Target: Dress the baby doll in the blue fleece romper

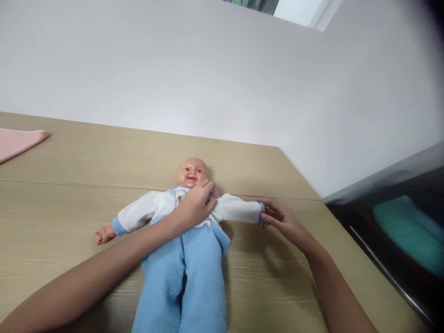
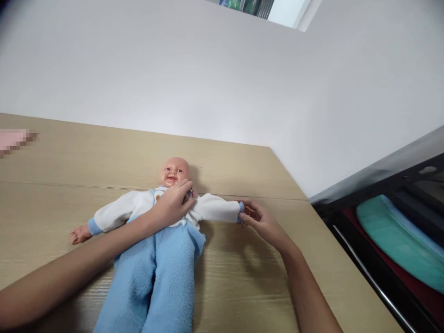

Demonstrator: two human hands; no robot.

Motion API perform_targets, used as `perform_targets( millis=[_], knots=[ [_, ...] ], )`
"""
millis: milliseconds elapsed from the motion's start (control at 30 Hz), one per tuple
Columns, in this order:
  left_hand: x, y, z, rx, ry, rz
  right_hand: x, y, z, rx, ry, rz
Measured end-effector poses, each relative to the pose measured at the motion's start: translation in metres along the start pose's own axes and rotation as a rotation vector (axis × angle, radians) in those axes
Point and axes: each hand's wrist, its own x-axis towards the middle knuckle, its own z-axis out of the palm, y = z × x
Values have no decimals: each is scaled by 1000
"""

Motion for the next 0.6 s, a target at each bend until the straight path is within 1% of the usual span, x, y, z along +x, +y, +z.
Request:
perform_targets(
  millis=[167, 267, 333, 433, 500, 567, 600],
  knots=[
    [-3, 3, 0, 9, 7, 14, 9, 19, 10, -32, 80, 0],
    [-6, 4, 0, 79, -14, 36, 10, 27, 15, -74, 82, -4],
    [-8, 6, 1, 152, -36, 39, 11, 32, 18, -110, 111, -8],
    [-9, 10, 0, 256, -72, 39, 14, 39, 21, -200, 221, -56],
    [-8, 14, -4, 309, -72, 63, 15, 40, 23, -295, 317, -105],
    [-7, 20, -10, 327, -40, 114, 11, 34, 29, -432, 442, -197],
    [-8, 23, -14, 319, -16, 141, 7, 29, 34, -499, 506, -272]
  ],
)
